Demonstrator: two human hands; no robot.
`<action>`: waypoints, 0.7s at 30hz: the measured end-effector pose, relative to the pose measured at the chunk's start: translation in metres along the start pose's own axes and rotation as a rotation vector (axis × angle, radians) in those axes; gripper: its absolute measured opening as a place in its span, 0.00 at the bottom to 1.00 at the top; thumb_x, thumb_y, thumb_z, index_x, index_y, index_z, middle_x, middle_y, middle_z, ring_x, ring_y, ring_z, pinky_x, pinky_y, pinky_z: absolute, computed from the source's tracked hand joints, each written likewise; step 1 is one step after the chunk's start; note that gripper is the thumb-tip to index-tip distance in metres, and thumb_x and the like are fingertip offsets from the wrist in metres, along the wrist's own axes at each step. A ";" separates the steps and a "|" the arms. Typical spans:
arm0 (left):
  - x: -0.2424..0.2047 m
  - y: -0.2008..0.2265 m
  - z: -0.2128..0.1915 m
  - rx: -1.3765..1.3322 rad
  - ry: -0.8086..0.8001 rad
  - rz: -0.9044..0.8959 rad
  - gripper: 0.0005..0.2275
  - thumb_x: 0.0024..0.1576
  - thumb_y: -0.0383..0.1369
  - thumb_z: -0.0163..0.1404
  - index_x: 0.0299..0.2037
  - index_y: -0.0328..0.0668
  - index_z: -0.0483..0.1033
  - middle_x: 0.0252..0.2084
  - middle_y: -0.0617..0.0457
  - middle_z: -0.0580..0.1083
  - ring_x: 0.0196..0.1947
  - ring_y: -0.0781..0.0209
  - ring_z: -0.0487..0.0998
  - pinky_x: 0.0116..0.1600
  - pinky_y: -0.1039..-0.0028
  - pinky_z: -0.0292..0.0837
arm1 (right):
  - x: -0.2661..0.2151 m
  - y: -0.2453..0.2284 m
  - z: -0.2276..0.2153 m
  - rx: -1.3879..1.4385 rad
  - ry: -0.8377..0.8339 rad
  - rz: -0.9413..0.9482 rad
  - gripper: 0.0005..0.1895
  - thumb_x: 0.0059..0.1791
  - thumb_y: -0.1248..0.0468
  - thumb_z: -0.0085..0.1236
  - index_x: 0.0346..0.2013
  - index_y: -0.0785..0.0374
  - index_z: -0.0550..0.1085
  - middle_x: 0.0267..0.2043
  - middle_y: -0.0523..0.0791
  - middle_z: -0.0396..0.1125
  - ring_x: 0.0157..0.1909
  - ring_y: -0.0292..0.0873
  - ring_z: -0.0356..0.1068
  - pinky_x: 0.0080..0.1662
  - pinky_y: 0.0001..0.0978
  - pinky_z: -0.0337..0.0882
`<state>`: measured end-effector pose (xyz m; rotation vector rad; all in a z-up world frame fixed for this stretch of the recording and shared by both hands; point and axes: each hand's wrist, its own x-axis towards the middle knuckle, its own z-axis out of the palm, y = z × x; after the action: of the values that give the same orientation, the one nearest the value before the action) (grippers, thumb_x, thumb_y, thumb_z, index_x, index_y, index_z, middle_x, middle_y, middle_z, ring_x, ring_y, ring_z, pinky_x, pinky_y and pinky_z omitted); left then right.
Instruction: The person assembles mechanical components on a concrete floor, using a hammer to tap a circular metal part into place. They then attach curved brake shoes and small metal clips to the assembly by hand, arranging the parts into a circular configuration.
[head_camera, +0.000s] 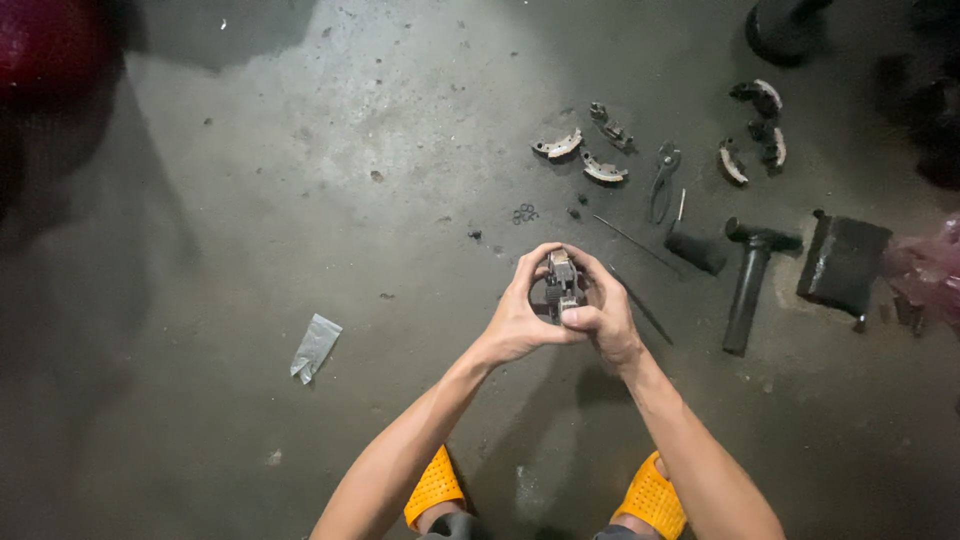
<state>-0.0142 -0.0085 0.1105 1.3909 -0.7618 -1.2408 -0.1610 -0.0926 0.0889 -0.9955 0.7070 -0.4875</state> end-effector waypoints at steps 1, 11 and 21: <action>0.000 0.001 0.000 0.006 0.013 -0.003 0.51 0.32 0.38 0.74 0.71 0.56 0.59 0.67 0.46 0.60 0.65 0.36 0.64 0.63 0.46 0.70 | 0.001 0.000 0.000 0.020 0.004 0.028 0.54 0.29 0.60 0.69 0.70 0.64 0.64 0.65 0.53 0.63 0.63 0.49 0.67 0.55 0.43 0.76; 0.037 -0.057 -0.010 0.553 0.080 -0.080 0.50 0.33 0.37 0.70 0.70 0.44 0.57 0.65 0.35 0.55 0.63 0.22 0.61 0.64 0.36 0.67 | 0.010 0.003 -0.052 -0.976 -0.027 -0.137 0.31 0.47 0.60 0.65 0.60 0.76 0.70 0.55 0.68 0.67 0.59 0.73 0.67 0.56 0.65 0.70; 0.045 -0.046 -0.041 1.156 0.048 -0.207 0.49 0.47 0.50 0.65 0.70 0.26 0.50 0.66 0.30 0.55 0.61 0.32 0.65 0.55 0.46 0.76 | 0.021 0.036 -0.132 -1.622 -0.060 -0.163 0.16 0.51 0.58 0.55 0.51 0.61 0.74 0.41 0.50 0.68 0.43 0.59 0.75 0.40 0.50 0.78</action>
<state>0.0275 -0.0277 0.0497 2.4496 -1.4361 -0.8904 -0.2415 -0.1668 0.0040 -2.5721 0.9347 0.1043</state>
